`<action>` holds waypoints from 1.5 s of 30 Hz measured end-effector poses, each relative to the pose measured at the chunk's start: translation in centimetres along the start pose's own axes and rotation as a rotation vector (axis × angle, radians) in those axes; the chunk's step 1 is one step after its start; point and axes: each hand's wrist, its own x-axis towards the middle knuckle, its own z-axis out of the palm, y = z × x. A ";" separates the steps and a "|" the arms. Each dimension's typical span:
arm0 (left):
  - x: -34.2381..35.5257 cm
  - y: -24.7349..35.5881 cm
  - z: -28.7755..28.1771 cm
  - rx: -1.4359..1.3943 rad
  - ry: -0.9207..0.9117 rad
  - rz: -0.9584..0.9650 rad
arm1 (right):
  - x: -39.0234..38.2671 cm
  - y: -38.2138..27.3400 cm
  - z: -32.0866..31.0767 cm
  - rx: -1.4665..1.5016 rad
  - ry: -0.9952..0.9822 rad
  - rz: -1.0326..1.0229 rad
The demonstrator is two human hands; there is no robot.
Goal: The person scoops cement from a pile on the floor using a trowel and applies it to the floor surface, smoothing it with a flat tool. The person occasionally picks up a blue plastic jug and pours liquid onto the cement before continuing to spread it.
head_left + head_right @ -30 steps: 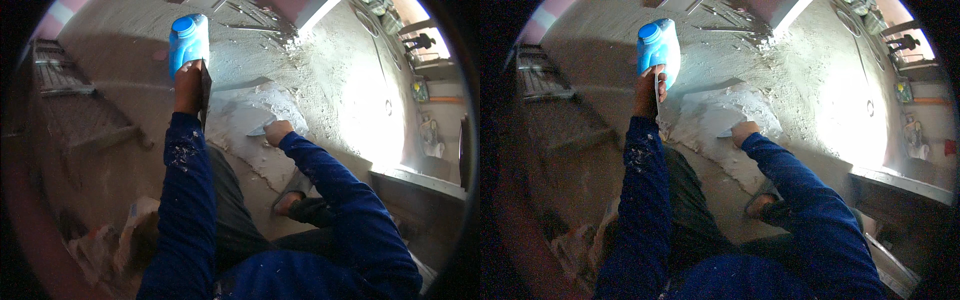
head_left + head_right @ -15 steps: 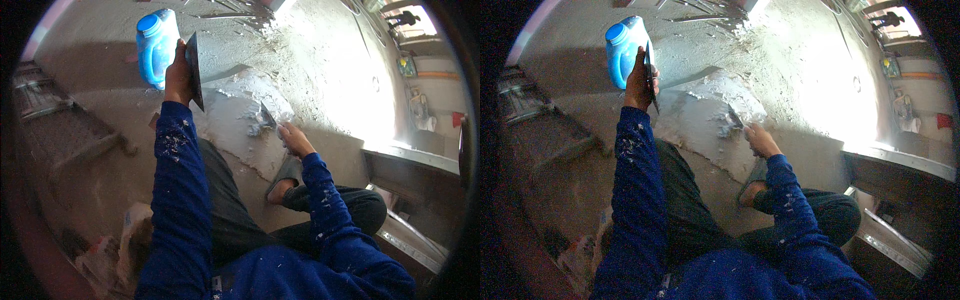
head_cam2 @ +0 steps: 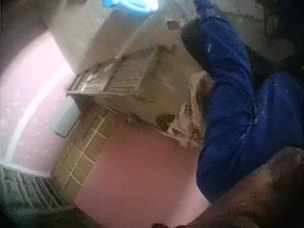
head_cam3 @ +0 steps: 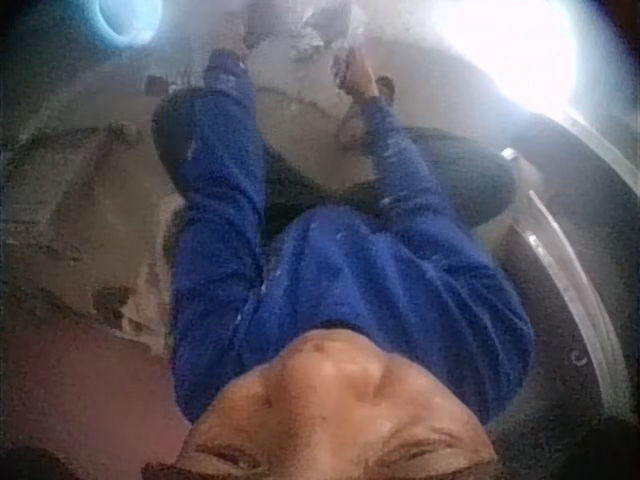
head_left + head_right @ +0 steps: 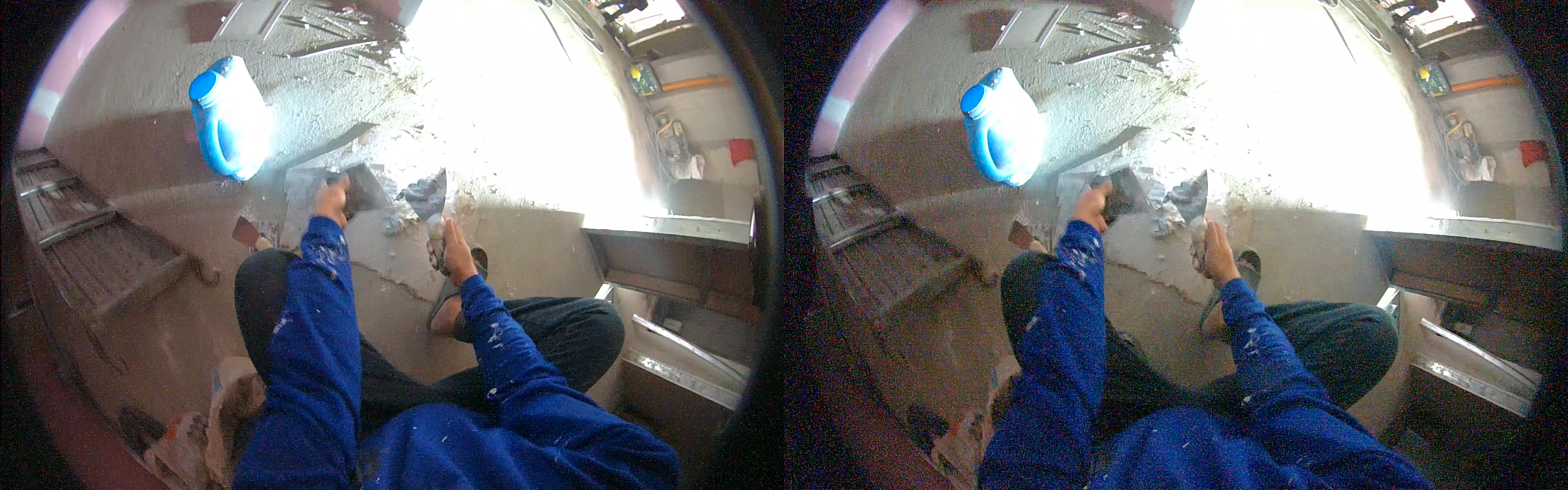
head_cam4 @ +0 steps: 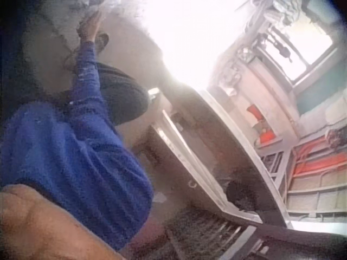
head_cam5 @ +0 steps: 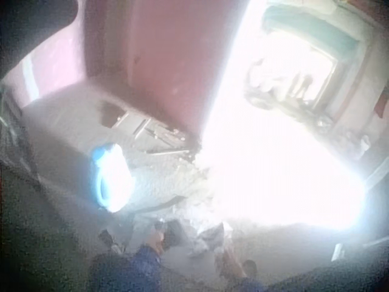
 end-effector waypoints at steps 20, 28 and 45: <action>-4.3 -5.3 5.4 -0.509 -0.357 -0.030 | -3.3 -2.1 2.4 0.064 0.030 0.003; -3.8 -4.4 5.0 -0.598 -0.425 -0.015 | -3.0 -1.2 0.1 -0.529 0.106 -0.129; -5.7 -3.3 4.1 -0.183 -0.329 -0.071 | 0.1 -14.6 1.3 -1.007 -0.502 0.304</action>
